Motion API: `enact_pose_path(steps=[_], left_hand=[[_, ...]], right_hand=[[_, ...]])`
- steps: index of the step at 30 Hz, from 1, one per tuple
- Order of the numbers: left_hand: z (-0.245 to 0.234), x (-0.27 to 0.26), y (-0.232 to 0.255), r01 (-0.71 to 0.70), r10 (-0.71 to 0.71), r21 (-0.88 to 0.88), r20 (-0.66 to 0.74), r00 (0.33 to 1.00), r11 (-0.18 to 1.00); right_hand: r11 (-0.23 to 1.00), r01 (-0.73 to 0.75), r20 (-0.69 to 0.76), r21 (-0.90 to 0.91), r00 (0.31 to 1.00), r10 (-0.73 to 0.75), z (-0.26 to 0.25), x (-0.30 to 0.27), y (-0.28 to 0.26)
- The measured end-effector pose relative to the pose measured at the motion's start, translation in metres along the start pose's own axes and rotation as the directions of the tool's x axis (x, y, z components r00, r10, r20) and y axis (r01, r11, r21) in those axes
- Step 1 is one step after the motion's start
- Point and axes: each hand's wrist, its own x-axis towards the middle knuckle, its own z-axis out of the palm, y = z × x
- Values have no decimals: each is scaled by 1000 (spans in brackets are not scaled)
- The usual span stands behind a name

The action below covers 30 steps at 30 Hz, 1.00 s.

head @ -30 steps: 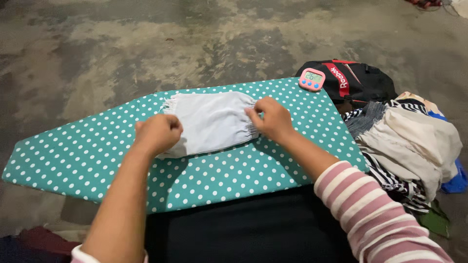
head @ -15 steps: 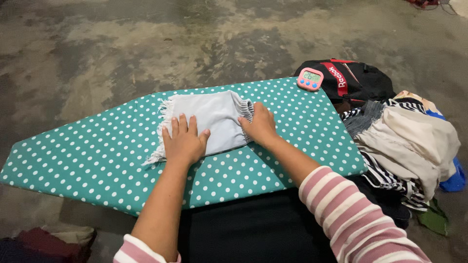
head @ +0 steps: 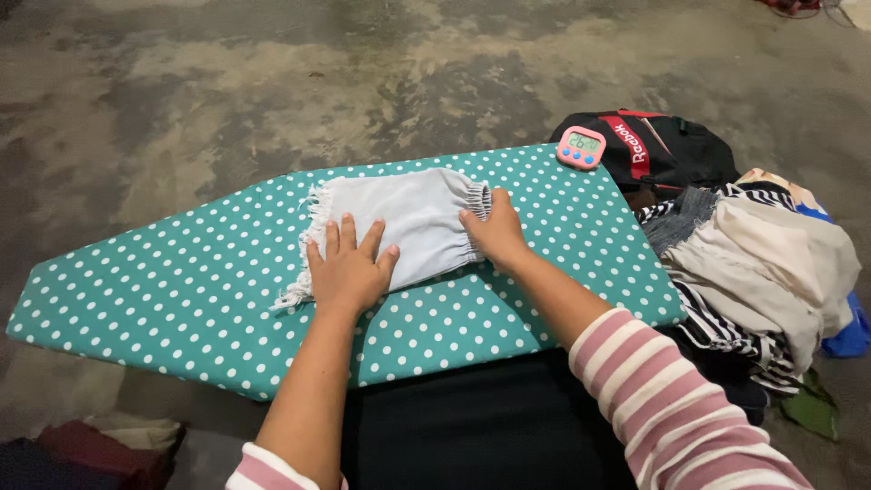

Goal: The person folds laundry on an ironing board: they smooth and fold a maroon garment, then fold a black t-shirt in half and press it flat, then fold a pair of light shorts and place the folded items on a pile beside the board.

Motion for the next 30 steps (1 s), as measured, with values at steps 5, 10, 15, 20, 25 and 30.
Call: enact_pose_path(steps=[5,10,15,20,25,30], left_hand=[[4,-2,-4,-20,20,-3,6,1000,1000],[8,2,-8,-56,56,-20,-5,998,998],[-2,9,-11,-110,100,-214,-59,993,971],[-21,6,11,-511,390,-538,-330,859,671],[-28,8,33,-318,193,-729,-253,948,607],[-23,21,10,-440,44,-731,-493,869,522]], right_hand=[[1000,5,-2,-14,1000,-5,0,1,1],[996,-17,-34,93,999,21,-2,5,-9],[994,-6,42,106,999,2,-10,4,-33],[983,-68,121,169,991,48,-4,-3,-68],[864,-100,306,493,950,-64,7,-9,-90],[880,22,311,474,931,-191,14,-12,-87]])
